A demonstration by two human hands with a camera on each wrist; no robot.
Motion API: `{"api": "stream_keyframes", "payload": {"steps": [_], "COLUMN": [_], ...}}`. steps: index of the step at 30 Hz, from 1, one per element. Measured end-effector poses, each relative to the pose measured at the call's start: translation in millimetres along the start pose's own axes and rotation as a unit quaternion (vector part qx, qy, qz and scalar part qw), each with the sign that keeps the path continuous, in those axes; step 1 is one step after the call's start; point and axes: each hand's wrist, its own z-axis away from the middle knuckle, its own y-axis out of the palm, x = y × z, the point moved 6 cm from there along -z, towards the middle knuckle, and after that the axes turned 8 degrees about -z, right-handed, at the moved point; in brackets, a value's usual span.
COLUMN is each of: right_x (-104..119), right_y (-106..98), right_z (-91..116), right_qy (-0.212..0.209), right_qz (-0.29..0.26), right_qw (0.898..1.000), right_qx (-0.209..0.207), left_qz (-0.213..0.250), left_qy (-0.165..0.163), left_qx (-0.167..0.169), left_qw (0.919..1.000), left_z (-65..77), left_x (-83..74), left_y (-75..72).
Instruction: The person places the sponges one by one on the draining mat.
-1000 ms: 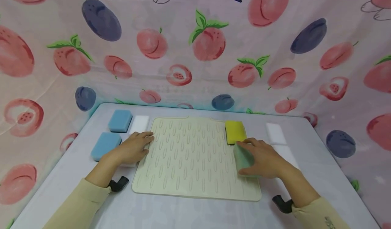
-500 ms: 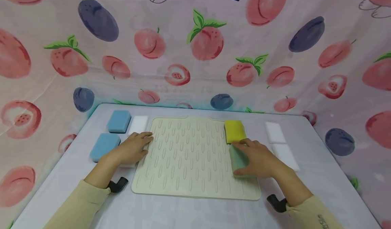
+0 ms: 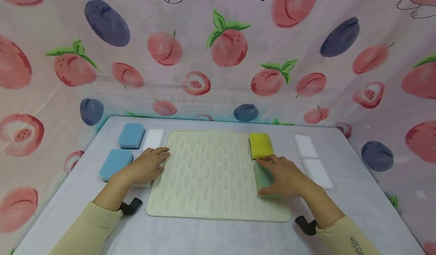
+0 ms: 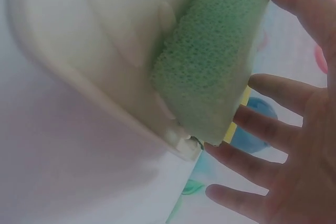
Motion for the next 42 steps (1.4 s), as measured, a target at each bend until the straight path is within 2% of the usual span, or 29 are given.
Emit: {"api": "stream_keyframes", "payload": {"steps": [15,29,35,42], "right_x": [-3,1,-7,-14], "right_y": [2,0,-1,-12], "right_z": [-2,-1,1,9], "right_qy": [-0.004,-0.017,-0.012,0.0], "right_qz": [-0.009,-0.011,-0.009,-0.013], "right_qw": [1.0,1.0,1.0,1.0], "right_qx": [0.0,-0.003,-0.002,-0.01], "left_qz": [0.001,0.015,0.013,0.015], "left_qy": [-0.005,-0.005,-0.006,-0.002], "left_qx": [-0.004,-0.005,-0.004,-0.009], "left_qw": [1.0,0.9999,0.9999,0.9999], "left_z": [1.2,3.9,2.2,1.1], "left_x": [0.0,-0.1,0.8,0.0], "left_y": [-5.7,-3.8,-0.1,-0.3]}}
